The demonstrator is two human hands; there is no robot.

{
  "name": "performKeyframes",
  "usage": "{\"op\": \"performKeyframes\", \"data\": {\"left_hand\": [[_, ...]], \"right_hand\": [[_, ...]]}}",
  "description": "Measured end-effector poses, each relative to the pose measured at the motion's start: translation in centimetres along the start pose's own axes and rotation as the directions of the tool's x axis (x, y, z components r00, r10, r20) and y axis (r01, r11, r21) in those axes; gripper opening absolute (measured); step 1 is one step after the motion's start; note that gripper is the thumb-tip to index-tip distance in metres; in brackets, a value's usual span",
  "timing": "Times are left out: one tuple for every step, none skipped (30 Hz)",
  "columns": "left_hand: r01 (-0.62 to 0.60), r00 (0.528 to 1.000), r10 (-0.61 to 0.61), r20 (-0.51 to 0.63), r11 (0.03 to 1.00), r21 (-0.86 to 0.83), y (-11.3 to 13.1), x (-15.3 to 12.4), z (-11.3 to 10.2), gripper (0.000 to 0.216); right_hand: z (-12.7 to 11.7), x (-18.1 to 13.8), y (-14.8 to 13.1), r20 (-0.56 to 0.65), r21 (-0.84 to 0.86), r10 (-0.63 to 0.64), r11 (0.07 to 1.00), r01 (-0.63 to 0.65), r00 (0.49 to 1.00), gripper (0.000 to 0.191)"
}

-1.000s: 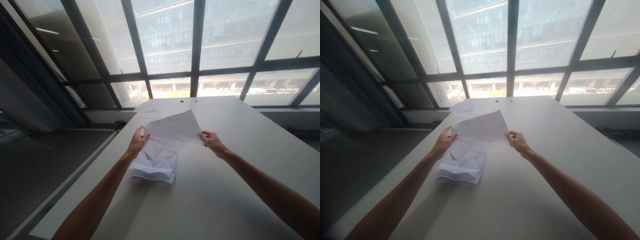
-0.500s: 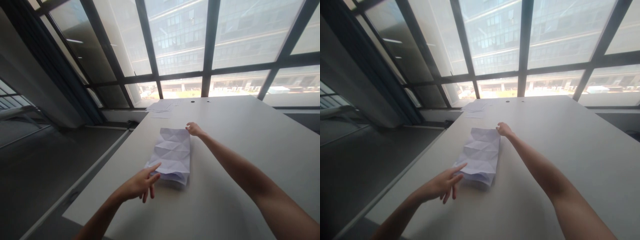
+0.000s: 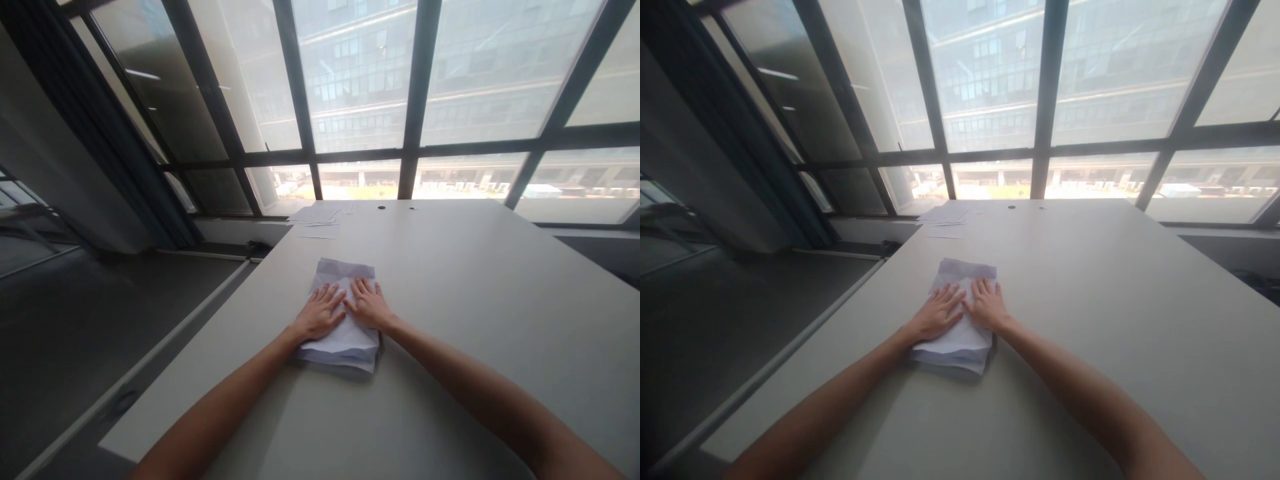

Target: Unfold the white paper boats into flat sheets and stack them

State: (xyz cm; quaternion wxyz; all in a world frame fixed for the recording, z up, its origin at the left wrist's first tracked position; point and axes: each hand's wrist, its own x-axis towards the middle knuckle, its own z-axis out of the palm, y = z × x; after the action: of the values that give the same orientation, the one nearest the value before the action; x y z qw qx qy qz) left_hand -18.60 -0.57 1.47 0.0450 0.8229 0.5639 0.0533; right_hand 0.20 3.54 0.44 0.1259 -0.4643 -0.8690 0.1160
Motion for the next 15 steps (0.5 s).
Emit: {"op": "performKeyframes", "data": {"left_hand": [[0.009, 0.999, -0.009, -0.032, 1.0, 0.015, -0.2, -0.4, 0.3, 0.065], [0.017, 0.999, -0.016, -0.048, 1.0, 0.025, -0.3, -0.7, 0.5, 0.065], [0.024, 0.998, -0.023, -0.051, 0.999, 0.029, -0.5, -0.8, 0.4, 0.066], [0.026, 0.999, -0.025, -0.043, 0.999, 0.03, -0.7, -0.8, 0.3, 0.066], [0.022, 0.999, -0.021, -0.029, 0.999, 0.03, -0.8, -0.6, 0.1, 0.066], [0.016, 1.0, -0.016, -0.009, 0.999, 0.031, -1.1, -0.3, -0.1, 0.066], [0.011, 1.0, -0.012, 0.013, 0.999, 0.033, -1.3, 0.0, -0.3, 0.067], [0.009, 0.999, -0.01, 0.037, 0.999, 0.034, -1.7, 0.4, -0.5, 0.067], [0.011, 0.998, -0.013, 0.06, 0.999, 0.037, -2.0, 0.7, -0.7, 0.068], [0.011, 0.996, -0.014, 0.084, 0.999, 0.037, -2.4, 1.0, -0.9, 0.068], [0.009, 0.994, -0.013, 0.106, 0.999, 0.036, -2.9, 1.2, -1.2, 0.068], [0.005, 0.991, -0.01, 0.134, 0.999, 0.036, -3.3, 1.5, -1.6, 0.069], [0.0, 0.987, -0.006, 0.163, 0.999, 0.037, -3.7, 1.7, -2.2, 0.069], [0.007, 0.981, -0.016, 0.191, 0.999, 0.045, -4.0, 2.0, -2.9, 0.069], [0.023, 0.976, -0.035, 0.214, 0.998, 0.059, -4.0, 2.2, -3.8, 0.07]], "right_hand": [[0.0, 0.0, 0.5, -0.002, -0.004, 0.001, 1.0, -0.001, 1.0, 0.074], [-0.2, 0.0, 1.0, -0.005, -0.011, 0.005, 1.0, -0.005, 1.0, 0.075], [-0.3, 0.0, 1.4, -0.002, -0.019, 0.012, 1.0, -0.013, 1.0, 0.076], [-0.5, 0.1, 1.8, 0.004, -0.027, 0.024, 0.999, -0.024, 1.0, 0.076], [-0.7, 0.1, 2.2, 0.007, -0.033, 0.042, 0.999, -0.042, 0.999, 0.075], [-0.9, 0.0, 2.7, 0.002, -0.038, 0.07, 0.997, -0.07, 0.998, 0.075], [-1.1, -0.2, 3.2, -0.013, -0.043, 0.104, 0.994, -0.104, 0.995, 0.073], [-1.2, -0.5, 3.9, -0.043, -0.05, 0.141, 0.988, -0.143, 0.989, 0.071], [-1.4, -1.0, 4.7, -0.086, -0.059, 0.178, 0.981, -0.183, 0.98, 0.068], [-1.6, -1.6, 5.6, -0.136, -0.068, 0.212, 0.973, -0.222, 0.968, 0.065], [-1.9, -2.4, 6.7, -0.186, -0.075, 0.239, 0.964, -0.256, 0.953, 0.062], [-2.2, -3.4, 7.9, -0.225, -0.081, 0.259, 0.956, -0.283, 0.939, 0.06], [-2.5, -4.4, 9.2, -0.245, -0.082, 0.275, 0.949, -0.303, 0.93, 0.058], [-2.9, -5.4, 10.6, -0.246, -0.078, 0.295, 0.943, -0.323, 0.923, 0.056], [-3.4, -6.5, 12.0, -0.236, -0.075, 0.317, 0.936, -0.343, 0.919, 0.055]]}}
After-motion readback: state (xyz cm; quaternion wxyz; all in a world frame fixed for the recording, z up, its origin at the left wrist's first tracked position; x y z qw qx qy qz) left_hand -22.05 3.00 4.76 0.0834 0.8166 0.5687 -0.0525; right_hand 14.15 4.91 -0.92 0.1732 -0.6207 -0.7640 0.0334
